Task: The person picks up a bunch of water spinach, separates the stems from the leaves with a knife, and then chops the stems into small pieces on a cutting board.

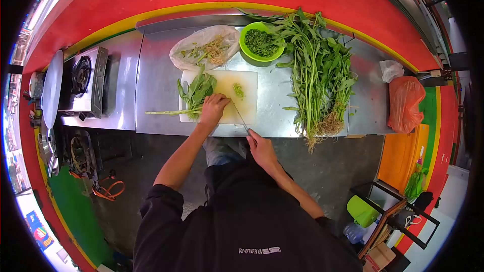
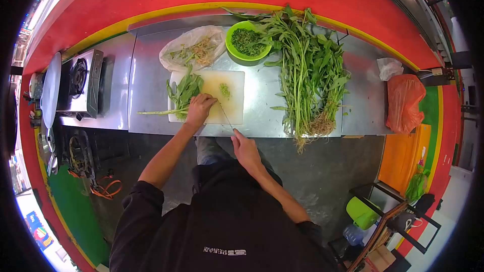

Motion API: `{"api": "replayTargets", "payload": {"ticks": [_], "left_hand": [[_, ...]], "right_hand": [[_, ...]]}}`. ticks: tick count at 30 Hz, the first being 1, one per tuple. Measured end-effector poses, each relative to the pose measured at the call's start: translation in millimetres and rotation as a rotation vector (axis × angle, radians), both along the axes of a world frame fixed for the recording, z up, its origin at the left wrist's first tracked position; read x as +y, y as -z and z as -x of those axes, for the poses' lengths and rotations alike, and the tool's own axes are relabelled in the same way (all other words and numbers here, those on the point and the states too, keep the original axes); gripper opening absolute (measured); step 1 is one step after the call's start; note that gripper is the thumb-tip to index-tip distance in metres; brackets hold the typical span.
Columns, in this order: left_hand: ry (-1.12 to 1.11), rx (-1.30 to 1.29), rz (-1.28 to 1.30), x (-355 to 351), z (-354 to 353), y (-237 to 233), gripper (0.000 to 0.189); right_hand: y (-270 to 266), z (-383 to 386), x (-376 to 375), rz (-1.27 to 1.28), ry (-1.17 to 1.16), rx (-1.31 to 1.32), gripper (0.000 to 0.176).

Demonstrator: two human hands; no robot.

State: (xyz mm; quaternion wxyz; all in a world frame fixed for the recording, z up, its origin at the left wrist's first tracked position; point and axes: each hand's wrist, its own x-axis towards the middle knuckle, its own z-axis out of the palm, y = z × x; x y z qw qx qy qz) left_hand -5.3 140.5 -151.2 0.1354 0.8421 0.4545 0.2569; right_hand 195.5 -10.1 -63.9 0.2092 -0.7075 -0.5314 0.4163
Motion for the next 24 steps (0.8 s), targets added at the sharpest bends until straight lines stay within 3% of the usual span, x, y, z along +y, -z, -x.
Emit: {"api": "replayTargets", "payload": {"ticks": [21, 24], "left_hand": [[0.017, 0.021, 0.022, 3, 2, 3, 0.027], [0.012, -0.059, -0.007, 4, 2, 4, 0.018]], "right_hand": [[22, 7, 18, -0.082, -0.010, -0.012, 0.034], [13, 6, 15, -0.066, 0.034, 0.051, 0.034]]}}
